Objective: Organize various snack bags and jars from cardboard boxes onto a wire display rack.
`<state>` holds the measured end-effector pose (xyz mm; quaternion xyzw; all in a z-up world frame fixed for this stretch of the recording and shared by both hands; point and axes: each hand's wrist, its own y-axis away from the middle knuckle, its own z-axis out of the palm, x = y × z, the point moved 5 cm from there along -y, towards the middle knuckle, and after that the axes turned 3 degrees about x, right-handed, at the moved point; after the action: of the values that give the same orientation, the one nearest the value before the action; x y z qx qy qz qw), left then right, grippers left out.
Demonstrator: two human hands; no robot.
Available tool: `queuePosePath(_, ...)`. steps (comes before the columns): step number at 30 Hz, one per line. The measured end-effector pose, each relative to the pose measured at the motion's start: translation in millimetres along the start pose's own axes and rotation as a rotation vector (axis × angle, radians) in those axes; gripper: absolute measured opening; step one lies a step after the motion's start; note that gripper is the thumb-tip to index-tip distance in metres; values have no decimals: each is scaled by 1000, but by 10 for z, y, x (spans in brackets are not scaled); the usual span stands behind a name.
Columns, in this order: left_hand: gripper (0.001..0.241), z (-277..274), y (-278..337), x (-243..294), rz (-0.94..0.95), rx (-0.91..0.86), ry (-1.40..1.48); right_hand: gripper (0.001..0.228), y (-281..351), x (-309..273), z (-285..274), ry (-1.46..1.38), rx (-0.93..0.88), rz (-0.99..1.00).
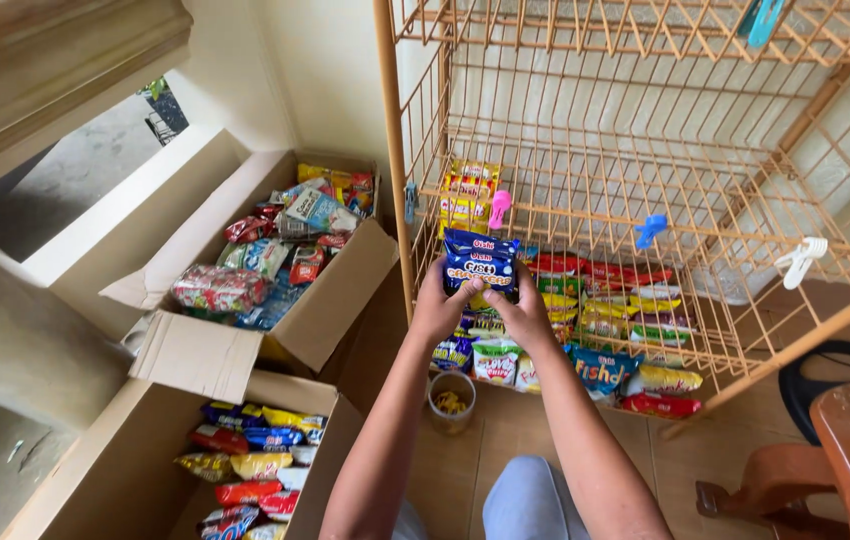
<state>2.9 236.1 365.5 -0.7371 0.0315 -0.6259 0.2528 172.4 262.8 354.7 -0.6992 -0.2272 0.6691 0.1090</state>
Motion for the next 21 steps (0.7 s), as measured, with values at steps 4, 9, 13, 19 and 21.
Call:
queuePosePath(4, 73, 127, -326, -272, -75, -7, 34, 63, -384, 280, -5, 76, -14, 100)
queuePosePath(9, 86, 283, -678, -913, 54, 215, -264, 56, -832, 671, 90, 241, -60, 328)
queuePosePath(13, 92, 390, -872, -1174, -32, 187, -342, 65, -1064, 1025, 155, 335, -102, 430)
queuePosePath(19, 82, 435, -833, -1161, 98, 243, -355, 88, -1135, 1468, 133, 400, -40, 290)
queuePosePath(21, 89, 429, -787, -982, 335, 333, -493, 89, -1128, 1334, 178, 396, -4, 196)
